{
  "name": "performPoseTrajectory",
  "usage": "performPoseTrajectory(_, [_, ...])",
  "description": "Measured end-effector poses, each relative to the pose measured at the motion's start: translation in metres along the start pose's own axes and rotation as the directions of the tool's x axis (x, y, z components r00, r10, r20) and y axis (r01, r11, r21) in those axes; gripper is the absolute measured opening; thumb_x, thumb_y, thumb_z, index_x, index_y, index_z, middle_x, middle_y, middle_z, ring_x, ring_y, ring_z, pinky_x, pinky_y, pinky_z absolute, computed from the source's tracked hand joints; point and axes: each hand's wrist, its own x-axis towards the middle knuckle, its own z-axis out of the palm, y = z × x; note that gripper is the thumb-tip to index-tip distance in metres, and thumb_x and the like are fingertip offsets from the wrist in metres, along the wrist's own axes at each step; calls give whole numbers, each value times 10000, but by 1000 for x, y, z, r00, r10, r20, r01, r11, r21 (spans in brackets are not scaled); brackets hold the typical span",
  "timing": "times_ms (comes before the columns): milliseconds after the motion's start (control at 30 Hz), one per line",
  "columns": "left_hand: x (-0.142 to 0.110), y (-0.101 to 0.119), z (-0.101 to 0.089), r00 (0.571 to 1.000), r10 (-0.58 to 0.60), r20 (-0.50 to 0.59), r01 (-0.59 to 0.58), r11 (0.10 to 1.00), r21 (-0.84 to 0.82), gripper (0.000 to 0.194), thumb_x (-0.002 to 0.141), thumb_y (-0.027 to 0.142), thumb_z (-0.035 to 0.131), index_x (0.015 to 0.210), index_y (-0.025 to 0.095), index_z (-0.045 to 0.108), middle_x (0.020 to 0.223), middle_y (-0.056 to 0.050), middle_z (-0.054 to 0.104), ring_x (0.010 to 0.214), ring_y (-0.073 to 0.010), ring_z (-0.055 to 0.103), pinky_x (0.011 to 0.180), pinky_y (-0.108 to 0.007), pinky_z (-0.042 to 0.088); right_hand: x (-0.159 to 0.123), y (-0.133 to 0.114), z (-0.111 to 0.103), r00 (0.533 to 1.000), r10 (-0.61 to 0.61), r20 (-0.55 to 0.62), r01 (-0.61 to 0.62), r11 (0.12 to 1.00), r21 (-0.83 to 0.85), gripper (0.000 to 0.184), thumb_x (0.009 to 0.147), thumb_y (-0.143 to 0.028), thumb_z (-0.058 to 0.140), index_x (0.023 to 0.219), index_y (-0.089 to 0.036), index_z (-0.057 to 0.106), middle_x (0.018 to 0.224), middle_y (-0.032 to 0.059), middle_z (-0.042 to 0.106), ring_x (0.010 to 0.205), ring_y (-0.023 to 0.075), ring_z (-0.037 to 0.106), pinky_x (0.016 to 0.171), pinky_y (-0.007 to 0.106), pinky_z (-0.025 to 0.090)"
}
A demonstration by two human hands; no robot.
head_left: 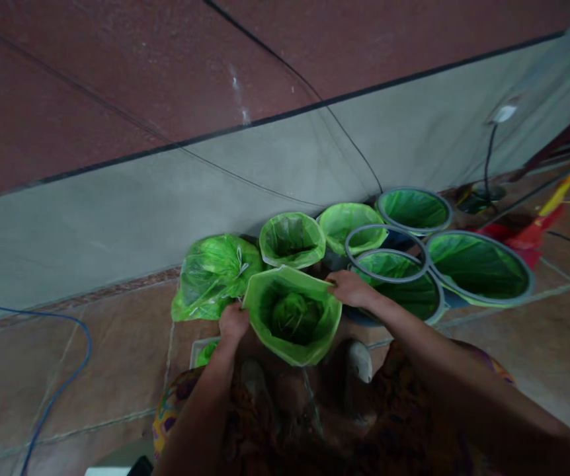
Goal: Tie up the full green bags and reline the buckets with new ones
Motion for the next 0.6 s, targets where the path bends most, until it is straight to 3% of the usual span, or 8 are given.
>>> performPoseTrajectory(100, [-5, 9, -7, 999, 41, -23, -41, 999, 4, 203, 824, 228, 511, 729, 192, 686, 733, -55, 707, 754, -197, 666, 639, -255, 435, -14, -8, 5, 998, -58, 2, 57, 991, 117, 177, 772, -171, 609, 897, -212, 726, 875, 47, 722, 836, 198, 631, 728, 241, 413])
performPoseTrajectory(200, [-8, 16, -8, 992, 94, -89, -100, 993, -56, 238, 860, 276, 488, 725, 188, 662, 693, -22, 675, 702, -162, 625, 628, -233, 424, -23, -13, 12, 995, -98, 21, 91, 972, 215, 104, 763, -174, 607, 810, -198, 698, 739, 21, 683, 731, 177, 612, 664, 234, 408])
performPoseTrajectory(333, [-4, 20, -2, 983, 85, -161, -105, 987, -118, 270, 881, 282, 463, 741, 167, 664, 658, -11, 645, 644, -142, 594, 615, -227, 419, -22, -14, 12, 997, -58, 52, 38, 948, 316, 121, 790, -178, 568, 814, -183, 687, 644, 2, 659, 622, 160, 614, 613, 231, 427])
performPoseTrajectory(467, [6, 20, 9, 995, 23, -95, -30, 996, -80, 244, 875, 221, 474, 841, 149, 704, 778, -66, 708, 762, -182, 656, 678, -254, 440, -19, -17, 7, 988, 140, 70, -141, 990, 8, 136, 797, -193, 601, 846, -145, 718, 838, 122, 733, 866, 259, 683, 730, 284, 474])
performPoseTrajectory(600, [12, 15, 15, 992, -98, -79, 91, 992, -92, 358, 910, 301, 468, 1195, 142, 615, 962, -110, 739, 921, -213, 689, 766, -285, 478, -20, -19, 4, 952, 251, 172, -214, 955, -207, 250, 867, -245, 537, 1002, -120, 707, 1067, 193, 714, 1030, 303, 672, 802, 333, 492])
